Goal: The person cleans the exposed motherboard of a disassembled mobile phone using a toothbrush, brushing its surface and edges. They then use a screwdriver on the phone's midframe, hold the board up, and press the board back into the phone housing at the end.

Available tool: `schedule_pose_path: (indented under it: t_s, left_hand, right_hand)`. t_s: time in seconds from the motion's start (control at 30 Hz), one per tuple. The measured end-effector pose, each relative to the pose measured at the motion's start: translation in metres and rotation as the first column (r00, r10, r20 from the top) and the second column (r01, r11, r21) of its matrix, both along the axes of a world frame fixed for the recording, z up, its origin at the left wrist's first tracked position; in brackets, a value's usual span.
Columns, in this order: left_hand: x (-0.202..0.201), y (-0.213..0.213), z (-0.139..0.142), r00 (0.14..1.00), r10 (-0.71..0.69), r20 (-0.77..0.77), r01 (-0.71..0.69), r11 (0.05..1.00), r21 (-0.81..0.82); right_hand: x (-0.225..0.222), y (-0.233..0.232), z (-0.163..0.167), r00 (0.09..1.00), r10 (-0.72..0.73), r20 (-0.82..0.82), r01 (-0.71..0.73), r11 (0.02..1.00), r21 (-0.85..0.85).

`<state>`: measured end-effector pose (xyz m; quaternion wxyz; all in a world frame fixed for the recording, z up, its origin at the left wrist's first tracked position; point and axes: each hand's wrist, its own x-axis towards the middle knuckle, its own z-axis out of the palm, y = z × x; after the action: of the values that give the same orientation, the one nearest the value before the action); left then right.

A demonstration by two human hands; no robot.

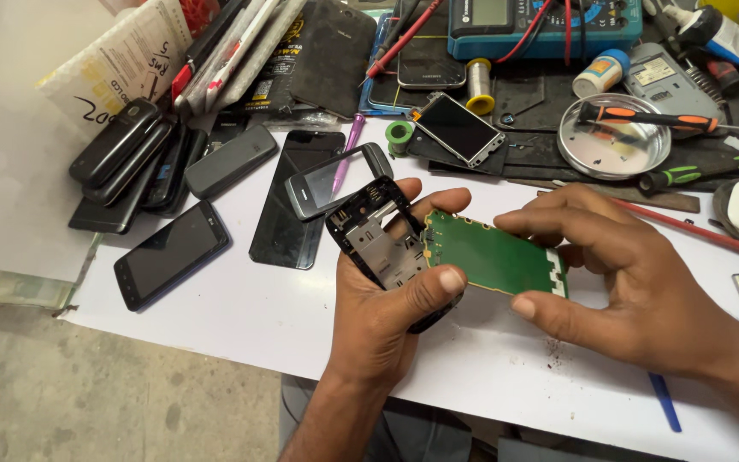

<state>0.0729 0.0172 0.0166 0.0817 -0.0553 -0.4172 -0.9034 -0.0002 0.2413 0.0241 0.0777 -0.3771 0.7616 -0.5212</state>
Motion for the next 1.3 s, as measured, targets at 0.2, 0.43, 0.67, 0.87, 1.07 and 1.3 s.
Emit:
schedule_pose_path:
  t_s: [0.2, 0.43, 0.67, 0.87, 1.07, 1.3]
  left_hand:
    - [-0.005, 0.001, -0.002, 0.998, 0.064, -0.030, -0.068, 0.986, -0.151]
    - [-0.012, -0.019, 0.004, 0.974, 0.223, 0.034, -0.204, 0.936, -0.286]
    - [-0.007, -0.051, 0.026, 0.950, 0.309, -0.035, -0.290, 0.841, -0.457]
    - [-0.027, -0.061, 0.032, 0.989, 0.064, -0.132, -0.126, 0.827, -0.548]
    - [-0.052, -0.050, 0.025, 0.974, -0.226, -0.030, 0.156, 0.757, -0.634]
    - [-0.054, -0.066, 0.028, 0.964, -0.266, -0.023, 0.057, 0.290, -0.955]
  right_hand:
    - [-0.001, -0.001, 0.003, 0.981, -0.117, -0.157, 0.134, 0.986, 0.101]
    - [-0.013, 0.007, 0.002, 0.926, -0.207, 0.316, 0.276, 0.941, -0.193]
    - [-0.021, 0.011, 0.001, 0.835, -0.090, 0.543, 0.331, 0.870, -0.365]
    - [-0.029, 0.015, -0.001, 0.783, -0.096, 0.615, 0.417, 0.814, -0.404]
    - [-0.032, 0.017, 0.000, 0.837, -0.149, 0.527, 0.391, 0.836, -0.385]
    - [-0.022, 0.007, -0.004, 0.952, -0.295, 0.083, 0.306, 0.925, -0.227]
